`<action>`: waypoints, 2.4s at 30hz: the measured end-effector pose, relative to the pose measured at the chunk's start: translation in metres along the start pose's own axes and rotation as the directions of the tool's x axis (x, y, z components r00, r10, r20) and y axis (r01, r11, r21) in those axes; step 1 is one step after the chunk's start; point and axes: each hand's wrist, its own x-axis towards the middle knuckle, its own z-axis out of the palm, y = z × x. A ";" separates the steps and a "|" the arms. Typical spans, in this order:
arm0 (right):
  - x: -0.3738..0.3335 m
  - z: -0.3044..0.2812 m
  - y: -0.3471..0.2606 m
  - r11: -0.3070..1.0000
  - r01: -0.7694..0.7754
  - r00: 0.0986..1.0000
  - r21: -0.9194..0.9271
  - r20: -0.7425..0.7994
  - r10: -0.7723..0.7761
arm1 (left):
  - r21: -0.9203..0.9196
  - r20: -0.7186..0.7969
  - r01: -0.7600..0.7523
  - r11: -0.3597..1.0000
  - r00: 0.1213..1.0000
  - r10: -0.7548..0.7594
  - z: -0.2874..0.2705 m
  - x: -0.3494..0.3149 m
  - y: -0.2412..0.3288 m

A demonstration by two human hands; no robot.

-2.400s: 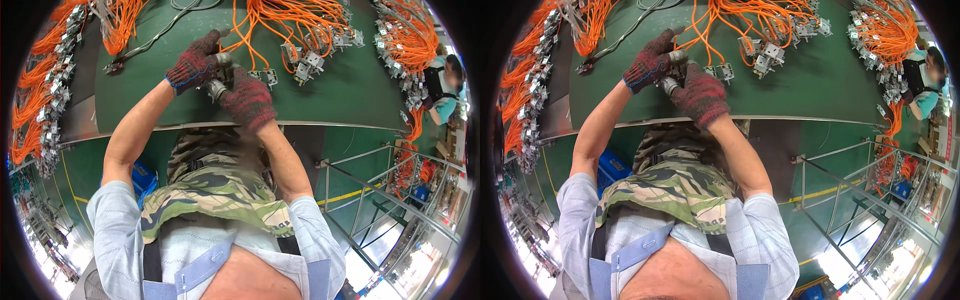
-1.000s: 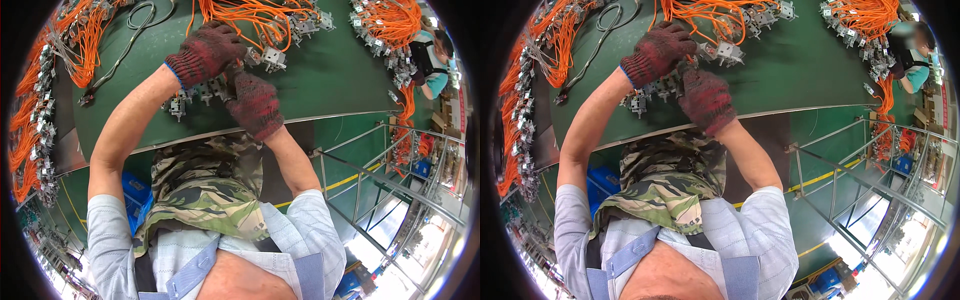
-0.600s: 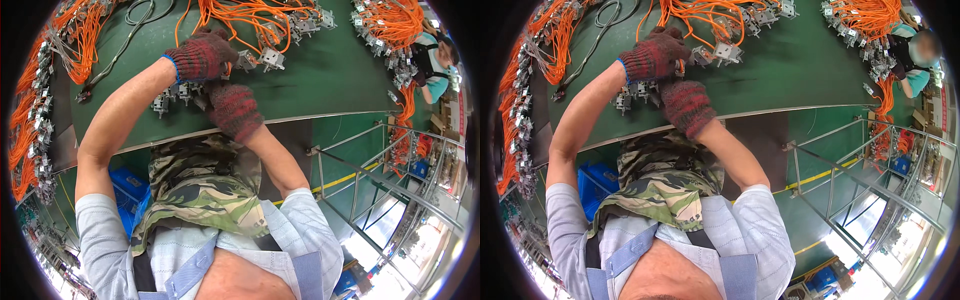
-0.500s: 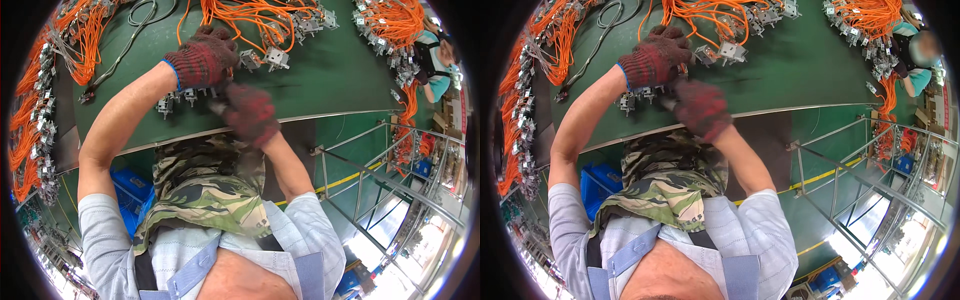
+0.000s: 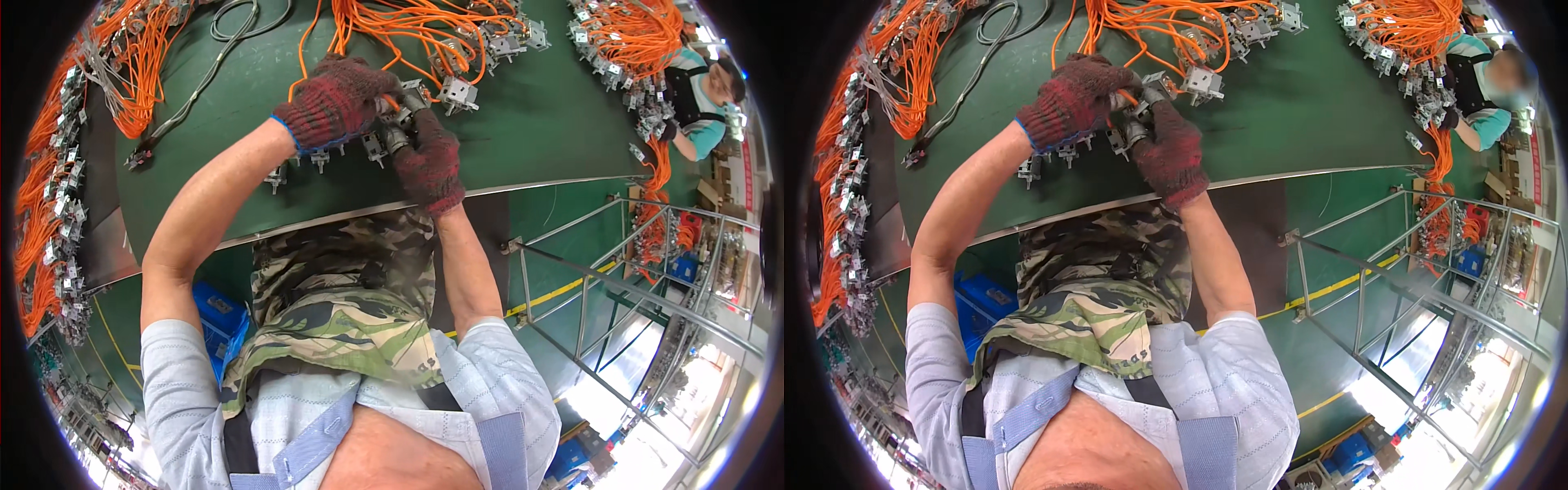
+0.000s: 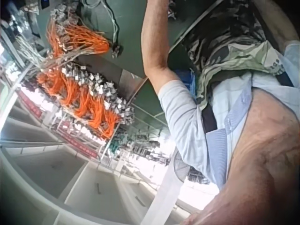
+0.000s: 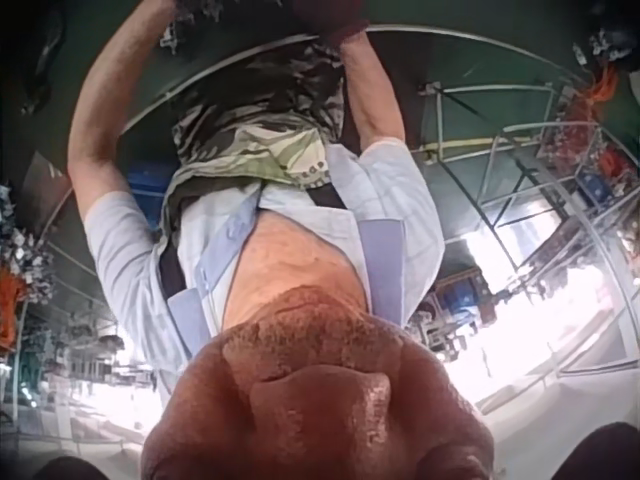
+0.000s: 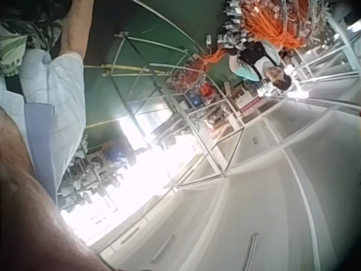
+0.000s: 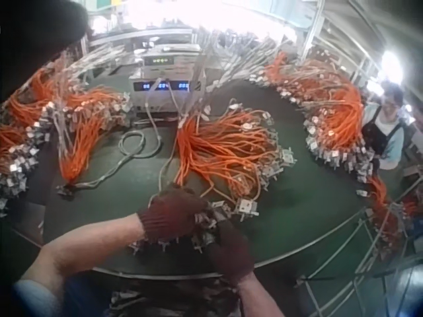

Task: The recorder is assembling and inspecting orange cable harnesses with metal connectors at a manufacturing workbench.

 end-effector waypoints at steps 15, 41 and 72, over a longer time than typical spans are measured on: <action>-0.017 -0.046 -0.003 0.945 0.112 0.987 -0.306 0.141 -0.072 | 0.124 0.007 0.191 0.974 0.981 -0.193 0.021 0.050 0.037; -0.011 -0.044 0.030 0.756 -0.218 0.961 0.617 0.002 0.276 | -0.466 0.266 0.425 0.776 0.904 -0.335 0.015 0.028 0.022; 0.008 -0.069 -0.010 0.968 0.200 0.957 -0.151 0.240 -0.160 | 0.053 -0.460 -0.005 0.999 0.888 0.029 0.009 0.066 0.015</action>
